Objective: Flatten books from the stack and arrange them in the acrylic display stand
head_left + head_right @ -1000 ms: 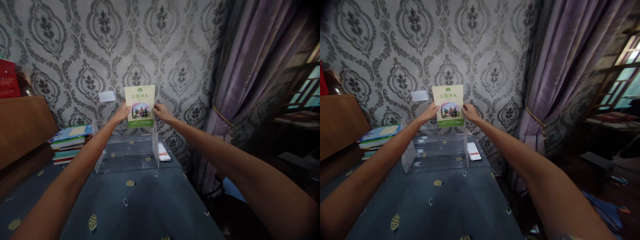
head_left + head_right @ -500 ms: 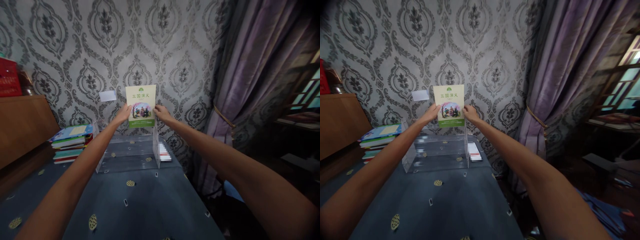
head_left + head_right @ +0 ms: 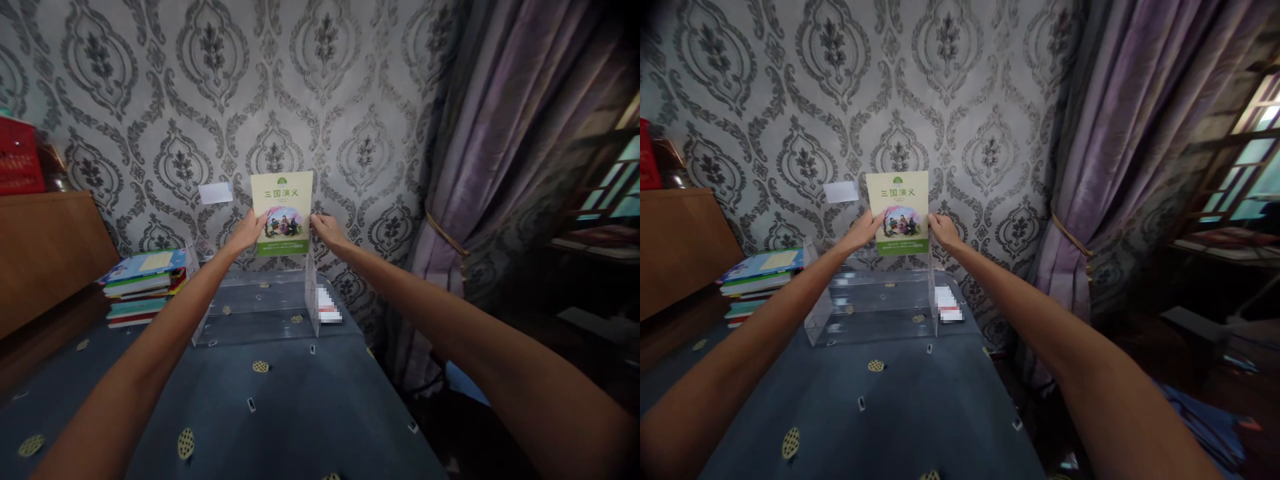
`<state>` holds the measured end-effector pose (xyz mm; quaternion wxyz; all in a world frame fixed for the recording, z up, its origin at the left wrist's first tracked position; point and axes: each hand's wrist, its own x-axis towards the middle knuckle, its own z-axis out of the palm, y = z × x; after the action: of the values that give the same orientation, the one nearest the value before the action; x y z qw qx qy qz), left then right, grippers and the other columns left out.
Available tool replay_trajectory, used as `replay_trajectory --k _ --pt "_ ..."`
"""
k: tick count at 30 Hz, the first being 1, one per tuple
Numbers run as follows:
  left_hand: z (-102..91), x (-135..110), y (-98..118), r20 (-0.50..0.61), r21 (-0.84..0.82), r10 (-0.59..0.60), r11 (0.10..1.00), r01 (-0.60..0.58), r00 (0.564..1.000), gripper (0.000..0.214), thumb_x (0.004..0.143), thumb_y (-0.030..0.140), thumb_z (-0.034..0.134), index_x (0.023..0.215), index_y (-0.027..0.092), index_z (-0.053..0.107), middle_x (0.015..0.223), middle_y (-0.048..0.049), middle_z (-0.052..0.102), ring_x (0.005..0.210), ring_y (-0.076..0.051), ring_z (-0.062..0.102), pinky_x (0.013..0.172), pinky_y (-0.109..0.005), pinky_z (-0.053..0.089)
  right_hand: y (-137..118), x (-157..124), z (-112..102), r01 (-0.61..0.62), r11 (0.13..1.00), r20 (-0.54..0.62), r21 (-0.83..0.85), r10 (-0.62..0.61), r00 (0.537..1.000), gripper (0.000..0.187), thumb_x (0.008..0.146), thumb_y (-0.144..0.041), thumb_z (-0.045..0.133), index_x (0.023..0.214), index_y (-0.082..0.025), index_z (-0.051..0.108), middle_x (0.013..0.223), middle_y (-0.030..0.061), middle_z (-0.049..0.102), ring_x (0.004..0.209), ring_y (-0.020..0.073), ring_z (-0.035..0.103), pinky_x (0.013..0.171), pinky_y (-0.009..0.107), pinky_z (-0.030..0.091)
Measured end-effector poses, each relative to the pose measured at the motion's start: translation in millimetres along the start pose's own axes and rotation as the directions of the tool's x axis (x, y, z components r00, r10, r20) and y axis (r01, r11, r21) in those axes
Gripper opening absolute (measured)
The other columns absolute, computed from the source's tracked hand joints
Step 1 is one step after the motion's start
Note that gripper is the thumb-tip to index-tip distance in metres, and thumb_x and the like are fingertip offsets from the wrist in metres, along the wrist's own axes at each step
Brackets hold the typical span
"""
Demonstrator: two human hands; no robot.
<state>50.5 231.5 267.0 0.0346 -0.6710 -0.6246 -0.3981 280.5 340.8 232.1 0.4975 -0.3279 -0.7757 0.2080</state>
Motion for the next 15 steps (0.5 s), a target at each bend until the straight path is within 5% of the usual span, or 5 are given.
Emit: replay_trajectory --k 4,11,15 --pt "-4.2 -6 7 -0.006 0.109 -0.101 0.989 0.101 0.995 0.053 0.098 0.057 0.033 0.125 0.014 0.049 0.125 -0.0221 0.065 0.119 -0.037 0.061 0.101 -0.046 0.044 -2 -6 0 -0.015 1.000 -0.056 -0.014 0.014 0.998 0.051 0.094 -0.056 0.038 0.091 -0.016 0.070 0.088 0.0083 0.073 0.094 0.0251 0.065 0.084 0.034 0.050" --pt "-13.7 -22 9 -0.046 0.188 -0.086 0.978 0.093 0.995 0.051 0.099 0.044 0.039 0.137 0.009 0.041 0.119 -0.0239 0.067 0.117 -0.037 0.062 0.100 -0.047 0.044 -9 -22 0 0.014 0.990 -0.165 -0.139 -0.037 0.986 0.049 0.097 -0.050 0.035 0.102 -0.015 0.069 0.098 0.0117 0.073 0.098 0.0265 0.064 0.088 0.036 0.049" --pt "-21.8 -50 3 -0.117 0.289 -0.001 0.957 0.035 0.993 0.051 0.099 0.037 0.041 0.140 0.007 0.039 0.123 -0.0231 0.064 0.119 -0.036 0.058 0.101 -0.047 0.043 -16 -54 4 0.085 0.973 -0.294 -0.216 -0.148 0.944 0.045 0.098 -0.041 0.032 0.114 -0.015 0.065 0.113 0.0156 0.069 0.109 0.0283 0.061 0.099 0.044 0.046"
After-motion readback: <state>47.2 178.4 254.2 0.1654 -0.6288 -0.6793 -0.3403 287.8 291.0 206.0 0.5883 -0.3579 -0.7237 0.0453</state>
